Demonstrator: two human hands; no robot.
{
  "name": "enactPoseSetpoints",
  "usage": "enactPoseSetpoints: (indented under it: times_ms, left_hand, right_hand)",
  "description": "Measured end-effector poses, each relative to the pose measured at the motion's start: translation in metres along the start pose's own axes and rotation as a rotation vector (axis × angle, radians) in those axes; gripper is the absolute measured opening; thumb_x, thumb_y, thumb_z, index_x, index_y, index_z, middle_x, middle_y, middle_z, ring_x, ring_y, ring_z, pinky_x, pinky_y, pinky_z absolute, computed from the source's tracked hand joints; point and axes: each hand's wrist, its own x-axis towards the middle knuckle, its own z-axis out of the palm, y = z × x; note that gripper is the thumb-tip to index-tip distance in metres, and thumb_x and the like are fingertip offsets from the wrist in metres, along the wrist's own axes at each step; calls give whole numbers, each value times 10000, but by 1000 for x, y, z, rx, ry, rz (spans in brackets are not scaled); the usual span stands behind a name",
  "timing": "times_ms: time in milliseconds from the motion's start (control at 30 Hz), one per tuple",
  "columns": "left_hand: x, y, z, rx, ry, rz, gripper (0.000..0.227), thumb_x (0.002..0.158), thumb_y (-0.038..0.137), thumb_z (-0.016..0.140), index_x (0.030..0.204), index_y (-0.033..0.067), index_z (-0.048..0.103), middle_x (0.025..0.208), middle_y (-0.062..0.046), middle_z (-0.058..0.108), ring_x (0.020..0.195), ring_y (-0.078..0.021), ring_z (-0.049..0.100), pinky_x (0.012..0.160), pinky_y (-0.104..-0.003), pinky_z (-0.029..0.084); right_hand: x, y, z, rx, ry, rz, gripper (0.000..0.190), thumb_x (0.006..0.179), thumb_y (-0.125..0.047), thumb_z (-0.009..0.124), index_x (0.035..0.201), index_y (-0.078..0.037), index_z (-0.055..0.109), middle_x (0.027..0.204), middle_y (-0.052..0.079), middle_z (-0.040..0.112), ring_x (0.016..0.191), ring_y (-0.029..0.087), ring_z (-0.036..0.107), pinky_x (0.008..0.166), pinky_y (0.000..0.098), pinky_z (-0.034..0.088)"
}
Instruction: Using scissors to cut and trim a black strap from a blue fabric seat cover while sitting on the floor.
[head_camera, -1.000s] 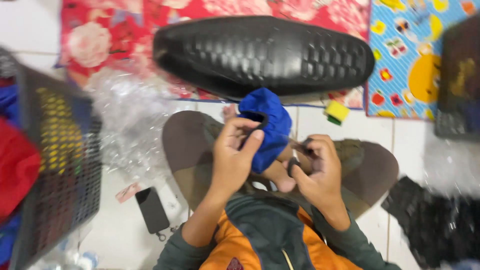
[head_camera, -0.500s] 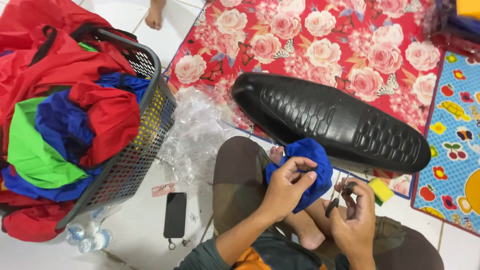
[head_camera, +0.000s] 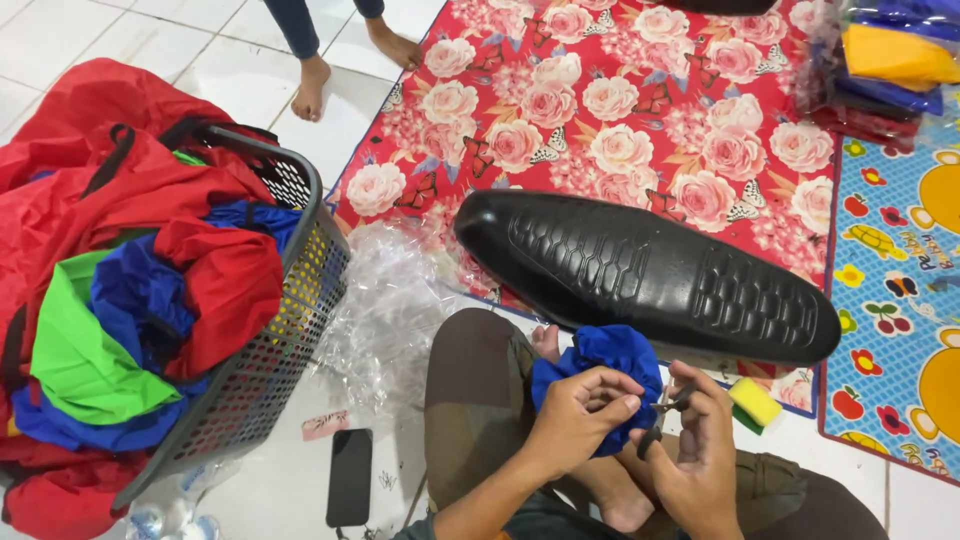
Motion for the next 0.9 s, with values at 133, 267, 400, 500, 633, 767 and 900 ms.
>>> enactPoseSetpoints:
  times_ms: [133, 267, 400, 500, 633, 767, 900]
  left_hand:
    - [-7, 4, 0, -6, -140, 42, 140, 1014, 54, 634, 1149, 69, 665, 855, -52, 713, 746, -79, 665, 777, -221, 561]
    - [-4, -7, -7, 37, -185, 158, 198, 987, 44, 663, 1181, 80, 646, 719, 9, 632, 704, -51, 611, 771, -224, 538]
    - [-1, -9, -17, 114, -235, 145, 210, 985, 144, 673, 1184, 93, 633, 827, 1, 706, 755, -62, 661, 818, -240, 551]
    - [1, -15, -21, 117, -245, 176, 216, 978, 199, 702, 1158, 100, 637, 824, -15, 705, 751, -63, 651, 799, -236, 533]
    - [4, -21, -24, 54, -235, 156, 260, 960, 160, 710, 1180, 50, 628, 774, -30, 672, 781, -77, 657, 795, -223, 522]
    - [0, -14, -30, 109, -235, 150, 279, 974, 133, 677, 1235, 58, 613, 776, -51, 667, 774, -95, 661, 830, -250, 539]
    - [3, -12, -35, 181, -216, 146, 248, 962, 164, 675, 1196, 82, 655, 1008, -51, 735, 903, -122, 714, 904, -264, 567]
  right_hand:
    - [2, -4, -2, 93, -111, 31, 493, 787, 5, 731, 1221, -15, 498, 1512, 248, 488, 1488, 331, 464, 1124, 371, 483]
    - [-6, 11, -6, -4, -169, 70, 468, 833, -39, 706, 1266, -20, 529, 1342, 200, 621, 1389, 318, 583, 1142, 428, 481]
    - [-9, 17, -7, -110, -185, 315, 535, 776, 1, 670, 1295, -45, 547, 1383, 124, 629, 1263, 216, 634, 1002, 346, 500]
    - [-4, 8, -6, -204, -231, 338, 472, 775, -41, 679, 1231, -71, 564, 1411, 119, 637, 1327, 233, 603, 976, 377, 485]
    - [0, 1, -3, -253, -234, 260, 436, 767, -55, 707, 1184, -51, 579, 1387, 118, 657, 1284, 258, 624, 1024, 388, 466]
    - [-2, 6, -3, -236, -261, 231, 513, 785, -60, 738, 1262, -23, 554, 1390, 132, 648, 1197, 247, 647, 1004, 382, 489]
    - [-5, 11, -2, -294, -266, 141, 450, 761, -102, 758, 1170, -56, 577, 1320, 87, 677, 998, 209, 631, 936, 368, 475]
